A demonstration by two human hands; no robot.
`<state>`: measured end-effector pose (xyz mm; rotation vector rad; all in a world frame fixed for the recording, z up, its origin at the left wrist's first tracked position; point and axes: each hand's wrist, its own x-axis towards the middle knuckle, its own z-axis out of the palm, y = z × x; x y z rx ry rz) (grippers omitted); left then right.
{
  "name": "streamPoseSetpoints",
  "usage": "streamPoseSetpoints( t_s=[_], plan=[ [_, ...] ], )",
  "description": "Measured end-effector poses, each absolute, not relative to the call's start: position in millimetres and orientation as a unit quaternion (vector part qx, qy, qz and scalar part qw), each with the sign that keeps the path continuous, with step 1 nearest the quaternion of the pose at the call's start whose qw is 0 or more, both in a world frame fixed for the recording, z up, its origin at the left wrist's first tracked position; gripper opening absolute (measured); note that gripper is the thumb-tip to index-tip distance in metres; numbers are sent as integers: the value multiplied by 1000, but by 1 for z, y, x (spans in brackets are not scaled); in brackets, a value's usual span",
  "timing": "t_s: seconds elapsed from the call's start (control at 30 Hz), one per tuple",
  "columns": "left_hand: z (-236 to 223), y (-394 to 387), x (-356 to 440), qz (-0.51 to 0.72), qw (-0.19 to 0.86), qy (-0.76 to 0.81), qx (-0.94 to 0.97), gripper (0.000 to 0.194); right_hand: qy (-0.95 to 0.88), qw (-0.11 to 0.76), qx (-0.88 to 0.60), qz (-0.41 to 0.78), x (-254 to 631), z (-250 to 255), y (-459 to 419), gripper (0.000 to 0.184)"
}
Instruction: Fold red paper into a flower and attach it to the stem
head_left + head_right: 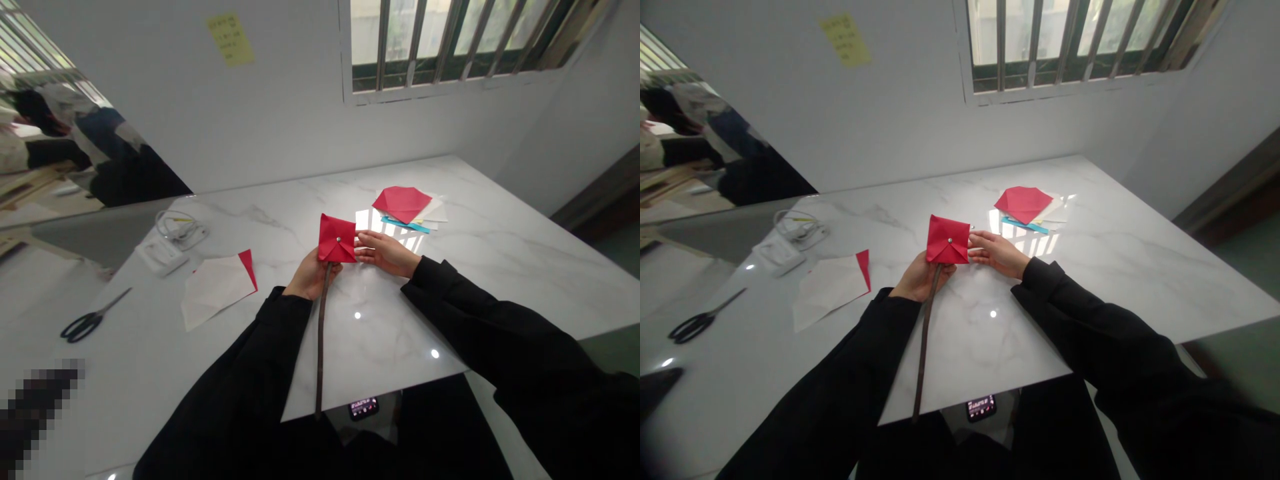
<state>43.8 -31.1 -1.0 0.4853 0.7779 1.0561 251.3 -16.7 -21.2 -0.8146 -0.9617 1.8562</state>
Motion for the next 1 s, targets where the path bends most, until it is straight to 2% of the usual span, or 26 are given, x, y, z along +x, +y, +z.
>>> streamPoseSetpoints(
  t_s=[0.2, 0.3, 0.4, 0.57, 1.0],
  plan=[
    [-1, -31, 42, 482, 755, 386, 219, 19, -387, 435, -329, 743, 251, -23, -15, 27],
    [-2, -32, 40, 474, 748, 405, 227, 18, -375, 441, -326, 747, 250, -24, -16, 35],
    [-6, -33, 38, 460, 757, 376, 271, 6, -385, 439, -305, 752, 250, -23, -18, 45],
    [-15, -32, 37, 438, 774, 310, 336, 21, -395, 446, -284, 752, 250, -25, -19, 51],
    [-14, -38, 42, 430, 741, 324, 401, 24, -438, 429, -282, 738, 251, -26, -20, 49]
  ],
)
